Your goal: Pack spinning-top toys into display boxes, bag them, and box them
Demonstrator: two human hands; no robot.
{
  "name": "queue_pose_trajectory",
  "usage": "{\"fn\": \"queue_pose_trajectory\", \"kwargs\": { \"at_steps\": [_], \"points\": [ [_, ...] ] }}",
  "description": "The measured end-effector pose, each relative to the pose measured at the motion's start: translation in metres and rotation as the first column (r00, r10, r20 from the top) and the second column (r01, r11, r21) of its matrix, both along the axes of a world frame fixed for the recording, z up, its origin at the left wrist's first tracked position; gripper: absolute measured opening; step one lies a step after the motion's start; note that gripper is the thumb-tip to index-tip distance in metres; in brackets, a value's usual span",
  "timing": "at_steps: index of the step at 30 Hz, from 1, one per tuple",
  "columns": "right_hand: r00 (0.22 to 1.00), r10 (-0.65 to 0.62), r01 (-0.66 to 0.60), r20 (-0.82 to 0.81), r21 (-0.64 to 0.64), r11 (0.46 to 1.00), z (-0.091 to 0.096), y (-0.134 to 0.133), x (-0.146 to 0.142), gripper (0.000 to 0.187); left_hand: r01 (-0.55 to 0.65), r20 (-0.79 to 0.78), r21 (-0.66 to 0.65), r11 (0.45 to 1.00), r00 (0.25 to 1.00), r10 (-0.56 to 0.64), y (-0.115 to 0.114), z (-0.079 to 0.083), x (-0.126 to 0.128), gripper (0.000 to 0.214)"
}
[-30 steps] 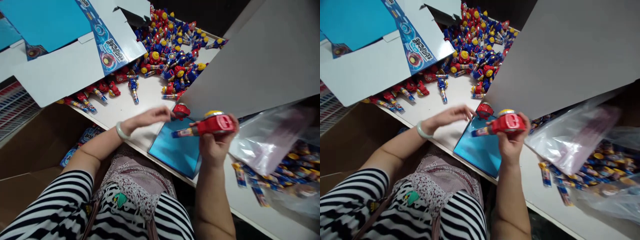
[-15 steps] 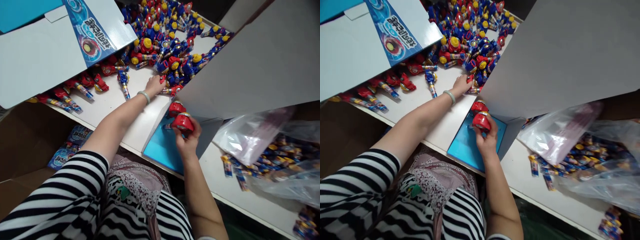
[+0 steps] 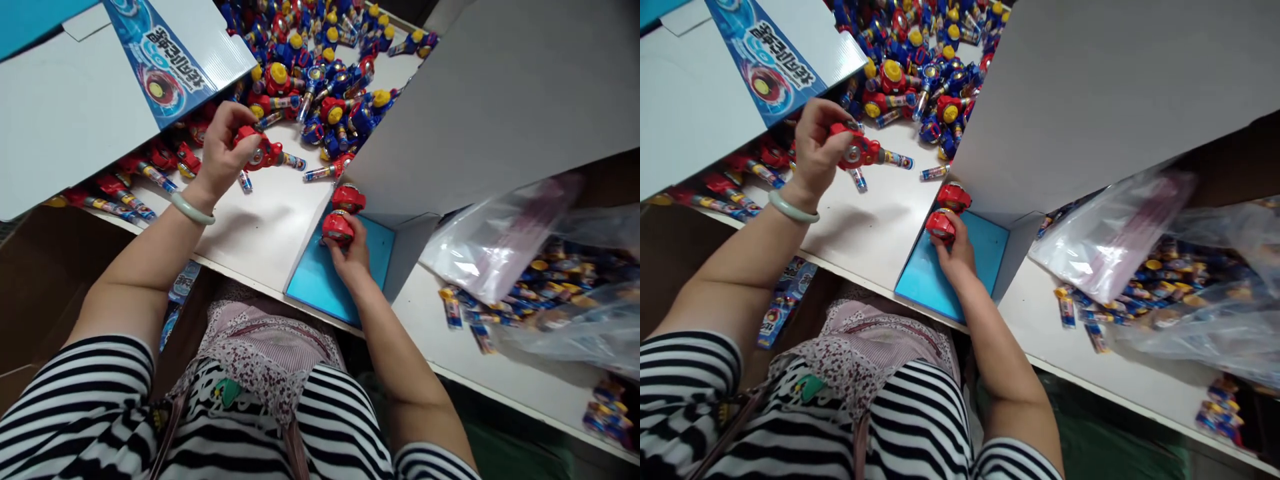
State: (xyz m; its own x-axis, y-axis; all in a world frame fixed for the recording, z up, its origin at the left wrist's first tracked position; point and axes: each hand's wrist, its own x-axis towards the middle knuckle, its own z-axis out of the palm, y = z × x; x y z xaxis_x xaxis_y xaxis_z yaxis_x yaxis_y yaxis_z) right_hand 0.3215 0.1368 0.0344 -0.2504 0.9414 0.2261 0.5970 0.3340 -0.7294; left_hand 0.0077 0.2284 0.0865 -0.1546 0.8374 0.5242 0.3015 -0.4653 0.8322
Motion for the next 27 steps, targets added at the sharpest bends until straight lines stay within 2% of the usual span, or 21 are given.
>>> {"fn": "queue_pose_trajectory", "kwargs": {
  "at_steps": [3, 5, 7, 9, 10, 11, 13, 15, 16, 17, 19, 21, 23, 25, 27],
  "points": [
    [0.997, 0.019, -0.02, 0.074, 0.019, 1.0, 0.03, -0.004, 0.007, 0.059, 0.126, 0.049, 0.053, 0.991, 0.991, -0.128, -0.035, 0.029, 0.005, 0.042],
    [0.993, 0.032, -0.044, 0.114, 0.102, 0.994, 0.06, -0.01, 0.007, 0.064, 0.298, -0.065, 0.074, 0.952, 0.954, -0.293, -0.059, 0.053, 0.026, 0.042],
    [0.989, 0.114, -0.129, 0.099, 0.168, 0.977, 0.088, -0.018, 0.002, 0.077, 0.473, -0.231, 0.04, 0.88, 0.861, -0.452, -0.076, 0.073, 0.058, 0.041],
    [0.969, 0.242, -0.245, 0.037, 0.167, 0.955, 0.102, -0.025, -0.005, 0.09, 0.548, -0.296, -0.004, 0.836, 0.798, -0.525, -0.08, 0.079, 0.084, 0.042],
    [0.963, 0.269, -0.265, -0.004, 0.155, 0.952, 0.102, -0.028, -0.007, 0.093, 0.539, -0.279, -0.017, 0.842, 0.806, -0.522, -0.076, 0.075, 0.09, 0.045],
    [0.964, 0.26, -0.25, -0.05, 0.146, 0.957, 0.097, -0.03, -0.007, 0.094, 0.502, -0.24, -0.022, 0.865, 0.837, -0.492, -0.067, 0.066, 0.09, 0.048],
    [0.972, 0.183, -0.163, -0.15, 0.135, 0.977, 0.076, -0.035, -0.002, 0.092, 0.36, -0.151, -0.013, 0.933, 0.922, -0.358, -0.042, 0.036, 0.065, 0.052],
    [0.96, 0.096, -0.058, -0.263, 0.146, 0.988, 0.047, -0.041, 0.004, 0.084, 0.107, -0.112, -0.026, 0.994, 0.988, -0.11, -0.017, 0.0, 0.017, 0.043],
    [0.945, 0.063, -0.011, -0.32, 0.162, 0.987, 0.033, -0.043, 0.006, 0.078, -0.065, -0.172, -0.043, 0.997, 0.983, 0.056, -0.01, -0.015, -0.01, 0.038],
    [0.927, 0.039, 0.034, -0.374, 0.187, 0.982, 0.021, -0.046, 0.006, 0.072, -0.232, -0.275, -0.068, 0.97, 0.939, 0.205, -0.008, -0.027, -0.037, 0.035],
    [0.897, 0.007, 0.105, -0.442, 0.229, 0.968, 0.003, -0.053, 0.004, 0.064, -0.484, -0.543, -0.141, 0.864, 0.767, 0.341, -0.019, -0.04, -0.08, 0.034],
    [0.897, -0.016, 0.132, -0.443, 0.233, 0.963, -0.006, -0.058, 0.0, 0.064, -0.625, -0.766, -0.206, 0.753, 0.582, 0.274, -0.04, -0.043, -0.101, 0.04],
    [0.912, -0.037, 0.141, -0.408, 0.228, 0.963, -0.011, -0.06, -0.003, 0.067, -0.678, -0.874, -0.238, 0.695, 0.462, 0.152, -0.056, -0.043, -0.103, 0.055],
    [0.939, -0.067, 0.159, -0.338, 0.253, 0.954, -0.017, -0.058, -0.005, 0.068, -0.678, -0.913, -0.231, 0.698, 0.399, 0.086, -0.058, -0.043, -0.099, 0.072],
    [0.968, -0.082, 0.15, -0.239, 0.283, 0.947, -0.023, -0.054, -0.007, 0.068, -0.66, -0.925, -0.213, 0.72, 0.374, 0.069, -0.048, -0.046, -0.094, 0.082]
  ]
}}
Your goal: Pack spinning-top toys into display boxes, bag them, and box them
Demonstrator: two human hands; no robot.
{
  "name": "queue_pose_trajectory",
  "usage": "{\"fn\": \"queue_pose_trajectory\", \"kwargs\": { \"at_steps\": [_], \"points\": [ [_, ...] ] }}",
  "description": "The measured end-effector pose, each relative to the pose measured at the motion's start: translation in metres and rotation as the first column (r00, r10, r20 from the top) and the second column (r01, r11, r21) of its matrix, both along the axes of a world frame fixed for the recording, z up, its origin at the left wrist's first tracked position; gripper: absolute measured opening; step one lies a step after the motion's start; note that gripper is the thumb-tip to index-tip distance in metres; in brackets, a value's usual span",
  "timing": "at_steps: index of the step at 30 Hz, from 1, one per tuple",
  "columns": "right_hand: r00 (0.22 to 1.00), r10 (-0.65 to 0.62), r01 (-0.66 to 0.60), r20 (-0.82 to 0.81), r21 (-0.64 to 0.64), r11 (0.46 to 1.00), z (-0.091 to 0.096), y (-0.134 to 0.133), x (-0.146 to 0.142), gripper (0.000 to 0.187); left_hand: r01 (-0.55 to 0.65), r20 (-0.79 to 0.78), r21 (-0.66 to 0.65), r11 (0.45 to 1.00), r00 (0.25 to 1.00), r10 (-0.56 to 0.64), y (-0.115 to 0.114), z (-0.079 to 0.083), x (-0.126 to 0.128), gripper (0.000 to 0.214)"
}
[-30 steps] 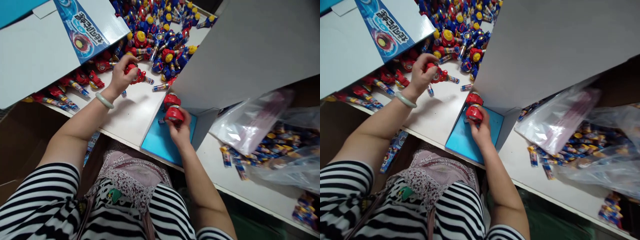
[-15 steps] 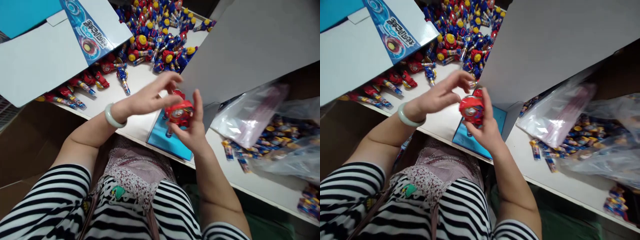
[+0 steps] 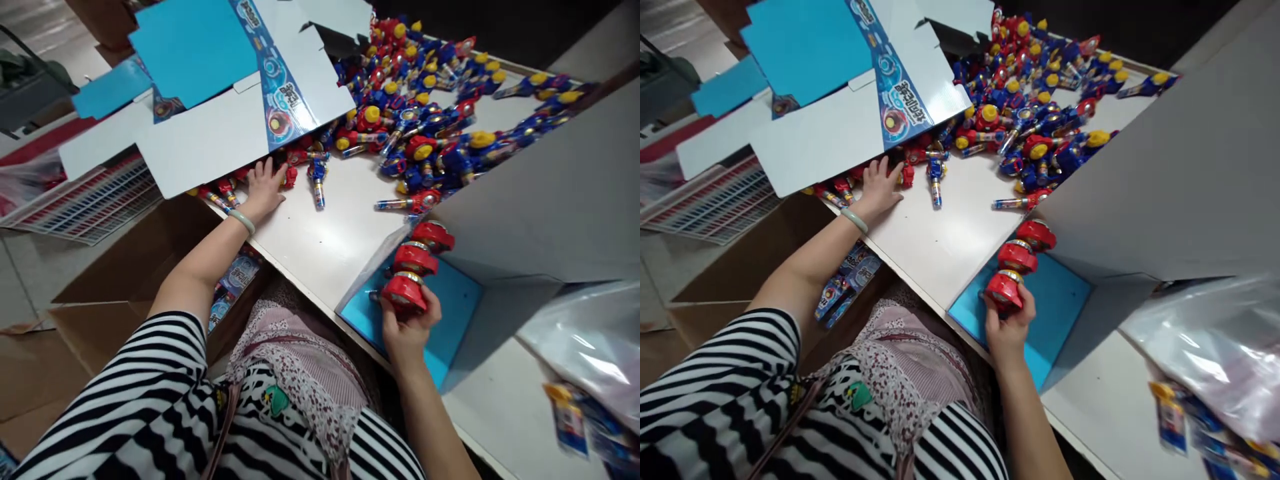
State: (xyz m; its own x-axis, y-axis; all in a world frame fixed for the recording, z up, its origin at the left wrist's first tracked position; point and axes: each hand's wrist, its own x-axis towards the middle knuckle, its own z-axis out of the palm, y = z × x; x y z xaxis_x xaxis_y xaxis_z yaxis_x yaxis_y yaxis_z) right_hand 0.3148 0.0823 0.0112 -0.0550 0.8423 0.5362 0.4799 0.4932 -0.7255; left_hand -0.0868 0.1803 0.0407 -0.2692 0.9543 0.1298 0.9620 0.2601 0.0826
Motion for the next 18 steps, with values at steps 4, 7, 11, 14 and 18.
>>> {"fn": "queue_pose_trajectory", "kwargs": {
  "at_steps": [4, 7, 11, 14, 18],
  "points": [
    [0.985, 0.066, -0.045, 0.158, -0.135, 0.99, 0.002, 0.004, 0.012, 0.073, 0.064, 0.024, -0.03, 0.997, 0.998, -0.063, 0.028, -0.006, 0.005, 0.078],
    [0.981, 0.078, -0.029, 0.175, -0.265, 0.964, 0.023, 0.002, 0.036, 0.07, 0.151, 0.049, -0.02, 0.988, 0.987, -0.15, 0.035, -0.008, 0.012, 0.067],
    [0.995, -0.096, 0.095, -0.032, -0.014, 0.995, 0.069, -0.003, 0.049, 0.047, 0.348, 0.254, 0.119, 0.93, 0.895, -0.368, 0.014, 0.014, 0.028, 0.066],
    [0.964, 0.249, -0.256, 0.095, 0.073, 0.964, 0.104, -0.005, 0.019, 0.047, 0.443, 0.582, 0.289, 0.848, 0.622, -0.524, -0.02, 0.056, 0.053, 0.06],
    [0.85, 0.51, -0.511, 0.13, -0.027, 0.859, 0.123, -0.002, -0.04, 0.078, 0.616, 0.841, 0.339, 0.711, 0.141, -0.522, -0.067, 0.109, 0.108, 0.053]
  ]
}}
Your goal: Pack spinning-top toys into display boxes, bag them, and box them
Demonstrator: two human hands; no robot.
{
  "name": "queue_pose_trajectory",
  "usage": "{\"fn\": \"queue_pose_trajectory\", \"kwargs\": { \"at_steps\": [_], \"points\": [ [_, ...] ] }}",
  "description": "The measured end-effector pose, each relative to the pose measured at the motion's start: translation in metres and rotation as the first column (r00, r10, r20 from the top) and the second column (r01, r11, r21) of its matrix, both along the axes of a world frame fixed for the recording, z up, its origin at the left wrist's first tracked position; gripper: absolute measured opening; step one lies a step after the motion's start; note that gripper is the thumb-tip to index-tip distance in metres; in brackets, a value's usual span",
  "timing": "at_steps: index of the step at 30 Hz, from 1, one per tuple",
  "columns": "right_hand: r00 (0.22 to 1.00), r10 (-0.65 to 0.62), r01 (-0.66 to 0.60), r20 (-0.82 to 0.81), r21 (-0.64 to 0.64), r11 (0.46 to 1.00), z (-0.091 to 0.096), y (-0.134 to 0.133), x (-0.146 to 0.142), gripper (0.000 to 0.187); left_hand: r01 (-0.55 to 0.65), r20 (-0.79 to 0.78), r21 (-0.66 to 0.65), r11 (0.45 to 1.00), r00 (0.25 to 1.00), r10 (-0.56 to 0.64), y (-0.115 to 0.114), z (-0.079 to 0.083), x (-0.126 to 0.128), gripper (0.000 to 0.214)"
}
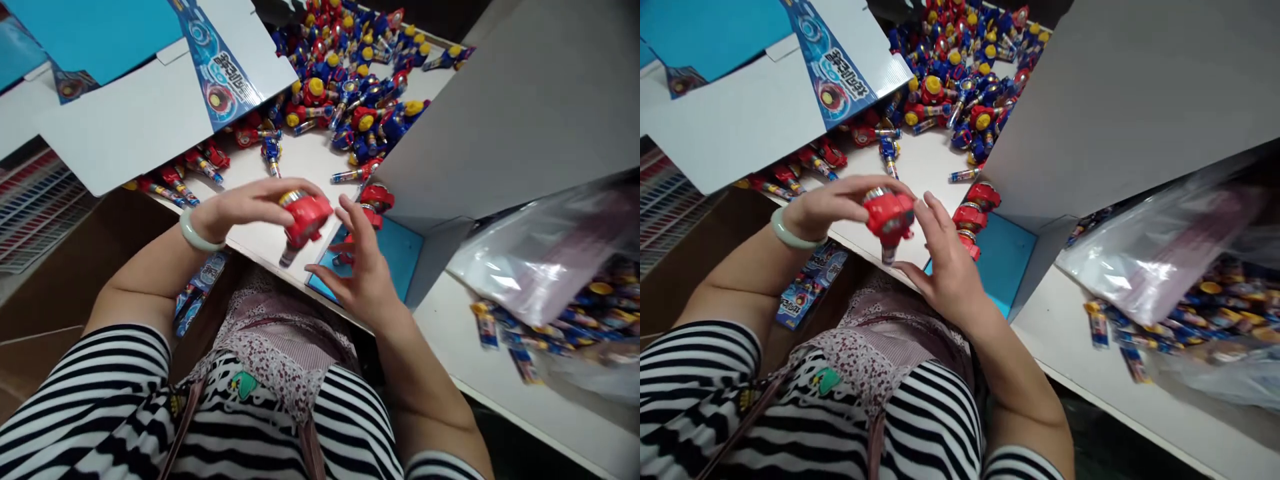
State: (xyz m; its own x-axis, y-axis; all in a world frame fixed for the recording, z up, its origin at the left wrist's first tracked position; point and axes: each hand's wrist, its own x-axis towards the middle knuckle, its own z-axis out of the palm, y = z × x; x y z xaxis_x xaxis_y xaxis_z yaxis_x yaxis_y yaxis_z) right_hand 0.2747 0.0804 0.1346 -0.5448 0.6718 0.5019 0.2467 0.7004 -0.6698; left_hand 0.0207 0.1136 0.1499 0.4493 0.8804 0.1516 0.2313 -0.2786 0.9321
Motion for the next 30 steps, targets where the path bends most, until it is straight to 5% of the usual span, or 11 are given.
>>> {"fn": "queue_pose_trajectory", "kwargs": {
  "at_steps": [2, 4, 7, 9, 12, 17, 22, 26, 30],
  "points": [
    [0.997, 0.006, -0.014, -0.074, -0.111, 0.994, -0.005, -0.001, -0.011, 0.082, 0.109, 0.073, -0.074, 0.991, 0.992, -0.104, -0.01, 0.005, 0.019, 0.057],
    [0.988, -0.039, 0.012, -0.151, -0.176, 0.984, -0.02, -0.004, -0.003, 0.074, 0.084, 0.079, -0.101, 0.991, 0.994, -0.076, -0.007, -0.007, 0.017, 0.061],
    [0.949, -0.237, 0.222, -0.207, -0.095, 0.97, -0.047, -0.017, 0.03, 0.063, -0.258, -0.022, -0.007, 0.966, 0.966, 0.258, 0.015, -0.045, -0.026, 0.054],
    [0.921, -0.364, 0.368, -0.138, 0.007, 0.93, -0.063, -0.029, 0.052, 0.058, -0.536, -0.129, 0.121, 0.835, 0.826, 0.549, 0.032, -0.071, -0.064, 0.041],
    [0.91, -0.413, 0.408, 0.03, 0.109, 0.907, -0.071, -0.046, 0.067, 0.056, -0.66, -0.355, 0.25, 0.709, 0.618, 0.701, 0.048, -0.098, -0.094, 0.029],
    [0.925, -0.336, 0.322, 0.179, 0.104, 0.941, -0.068, -0.054, 0.058, 0.063, -0.617, -0.614, 0.178, 0.767, 0.54, 0.576, 0.078, -0.117, -0.054, 0.042],
    [0.937, -0.251, 0.25, 0.245, 0.035, 0.968, -0.073, -0.053, 0.054, 0.063, -0.737, -0.594, 0.202, 0.645, 0.431, 0.679, 0.13, -0.14, -0.024, 0.065],
    [0.933, -0.233, 0.278, 0.275, -0.138, 0.951, -0.046, -0.044, 0.076, 0.053, -0.782, -0.529, 0.148, 0.606, 0.455, 0.716, 0.124, -0.137, -0.026, 0.049],
    [0.921, -0.387, 0.371, -0.046, -0.202, 0.906, -0.005, 0.002, 0.066, 0.046, -0.668, -0.295, 0.393, 0.632, 0.56, 0.774, 0.082, -0.098, 0.007, 0.044]
  ]
}}
